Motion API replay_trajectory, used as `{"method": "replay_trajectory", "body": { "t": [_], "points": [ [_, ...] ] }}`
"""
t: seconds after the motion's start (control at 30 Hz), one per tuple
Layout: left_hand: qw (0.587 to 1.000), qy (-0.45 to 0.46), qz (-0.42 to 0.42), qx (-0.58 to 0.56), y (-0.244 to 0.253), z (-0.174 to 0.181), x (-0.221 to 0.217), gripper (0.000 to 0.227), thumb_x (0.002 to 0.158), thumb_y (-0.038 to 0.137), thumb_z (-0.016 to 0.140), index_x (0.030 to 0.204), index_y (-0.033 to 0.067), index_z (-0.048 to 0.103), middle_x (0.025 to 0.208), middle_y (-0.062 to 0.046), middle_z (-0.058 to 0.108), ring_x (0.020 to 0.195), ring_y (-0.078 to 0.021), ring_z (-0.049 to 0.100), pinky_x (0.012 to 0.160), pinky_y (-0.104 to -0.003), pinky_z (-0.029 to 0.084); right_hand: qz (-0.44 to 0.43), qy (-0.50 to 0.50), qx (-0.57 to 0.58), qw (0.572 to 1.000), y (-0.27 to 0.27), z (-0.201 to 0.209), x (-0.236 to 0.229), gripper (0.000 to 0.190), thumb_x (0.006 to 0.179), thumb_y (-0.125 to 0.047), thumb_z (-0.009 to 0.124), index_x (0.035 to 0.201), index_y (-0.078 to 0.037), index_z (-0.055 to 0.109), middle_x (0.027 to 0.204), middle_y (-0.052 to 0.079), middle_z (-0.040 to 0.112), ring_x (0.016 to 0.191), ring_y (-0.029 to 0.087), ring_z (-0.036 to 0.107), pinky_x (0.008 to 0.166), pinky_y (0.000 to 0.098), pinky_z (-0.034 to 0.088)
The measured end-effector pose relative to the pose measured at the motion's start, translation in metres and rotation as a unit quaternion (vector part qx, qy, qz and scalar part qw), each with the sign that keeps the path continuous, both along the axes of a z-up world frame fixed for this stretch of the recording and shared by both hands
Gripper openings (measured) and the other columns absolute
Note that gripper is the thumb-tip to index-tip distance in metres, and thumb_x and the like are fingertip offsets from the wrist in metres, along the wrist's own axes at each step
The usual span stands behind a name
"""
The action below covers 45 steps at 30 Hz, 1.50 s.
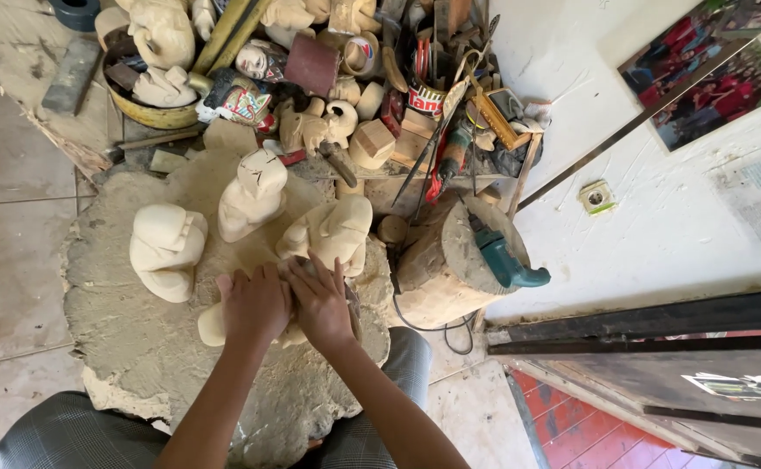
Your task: Sanding small wooden figures by hand using sandpaper to smooth the surface.
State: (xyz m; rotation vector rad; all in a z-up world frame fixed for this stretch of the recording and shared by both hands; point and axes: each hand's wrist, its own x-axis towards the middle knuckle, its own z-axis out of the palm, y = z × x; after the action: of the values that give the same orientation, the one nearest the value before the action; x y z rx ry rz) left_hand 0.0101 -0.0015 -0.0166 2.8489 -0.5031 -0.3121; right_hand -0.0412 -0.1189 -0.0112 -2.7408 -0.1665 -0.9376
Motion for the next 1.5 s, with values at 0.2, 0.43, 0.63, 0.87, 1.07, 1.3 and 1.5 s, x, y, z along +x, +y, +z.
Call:
{"method": "replay_trajectory", "body": {
  "t": [0.2,0.43,0.63,0.87,1.07,1.3,1.5],
  "points": [
    [1.0,0.001,-0.009,-0.024,-0.001,-0.003,0.001,0.029,0.104,0.035,0.033,0.109,0.0142,0.053,0.099,-0.007,0.062,0.104,-0.0331,0.06,0.093,-0.043,0.035,0.048,-0.005,0.004,0.999,-0.011,-0.01,0.002,0.027,0.097,-0.016,0.066,0.123,-0.013,0.074,0.121,0.005,0.075,0.137,0.027,0.057,0.118,0.0437,0.036],
    [1.0,-0.007,-0.015,-0.003,-0.002,0.001,0.003,0.032,0.104,0.037,0.032,0.11,0.0144,0.054,0.098,-0.006,0.063,0.102,-0.0315,0.06,0.092,-0.041,0.033,0.122,-0.048,0.018,0.991,-0.005,0.016,0.012,0.015,0.095,-0.008,0.066,0.105,0.001,0.074,0.101,0.011,0.077,0.109,0.025,0.072,0.118,0.0416,0.044],
    [1.0,0.001,-0.004,0.012,-0.004,0.002,0.001,0.032,0.103,0.039,0.031,0.109,0.0165,0.053,0.099,-0.006,0.063,0.105,-0.0334,0.06,0.092,-0.042,0.032,0.103,-0.026,-0.037,0.994,-0.005,0.025,-0.005,0.022,0.087,0.002,0.066,0.108,0.003,0.073,0.098,0.014,0.077,0.105,0.024,0.074,0.114,0.038,0.046],
    [1.0,0.023,-0.014,0.003,0.0,0.011,-0.001,0.034,0.103,0.039,0.033,0.113,0.0145,0.054,0.107,-0.007,0.066,0.11,-0.0342,0.059,0.094,-0.042,0.033,0.138,-0.042,0.0,0.99,-0.007,0.012,0.018,0.019,0.091,-0.003,0.065,0.106,0.006,0.072,0.097,0.016,0.075,0.104,0.026,0.072,0.11,0.0345,0.049],
    [1.0,0.01,-0.015,-0.006,-0.001,0.007,0.003,0.035,0.102,0.04,0.034,0.111,0.0137,0.055,0.108,-0.01,0.068,0.112,-0.0399,0.061,0.096,-0.045,0.039,0.11,-0.002,-0.012,0.994,-0.017,0.007,-0.022,0.018,0.093,-0.006,0.065,0.107,0.002,0.073,0.1,0.015,0.075,0.112,0.028,0.067,0.106,0.0348,0.05],
    [0.993,-0.095,-0.045,-0.045,0.004,-0.007,-0.003,0.028,0.101,0.036,0.036,0.102,0.0148,0.056,0.095,-0.008,0.065,0.099,-0.0351,0.063,0.089,-0.045,0.041,0.065,0.059,0.026,0.996,-0.017,-0.006,-0.053,0.023,0.097,-0.005,0.059,0.112,-0.005,0.077,0.106,0.013,0.077,0.117,0.026,0.064,0.106,0.034,0.05],
    [0.997,-0.028,-0.031,-0.062,0.006,0.036,-0.011,0.043,0.104,0.044,0.035,0.111,0.0139,0.064,0.11,-0.008,0.071,0.111,-0.0336,0.064,0.096,-0.045,0.048,0.062,0.092,0.094,0.989,0.001,0.043,-0.095,0.032,0.094,0.003,0.058,0.121,-0.006,0.074,0.115,0.013,0.076,0.119,0.031,0.064,0.107,0.0381,0.049]
  ]
}}
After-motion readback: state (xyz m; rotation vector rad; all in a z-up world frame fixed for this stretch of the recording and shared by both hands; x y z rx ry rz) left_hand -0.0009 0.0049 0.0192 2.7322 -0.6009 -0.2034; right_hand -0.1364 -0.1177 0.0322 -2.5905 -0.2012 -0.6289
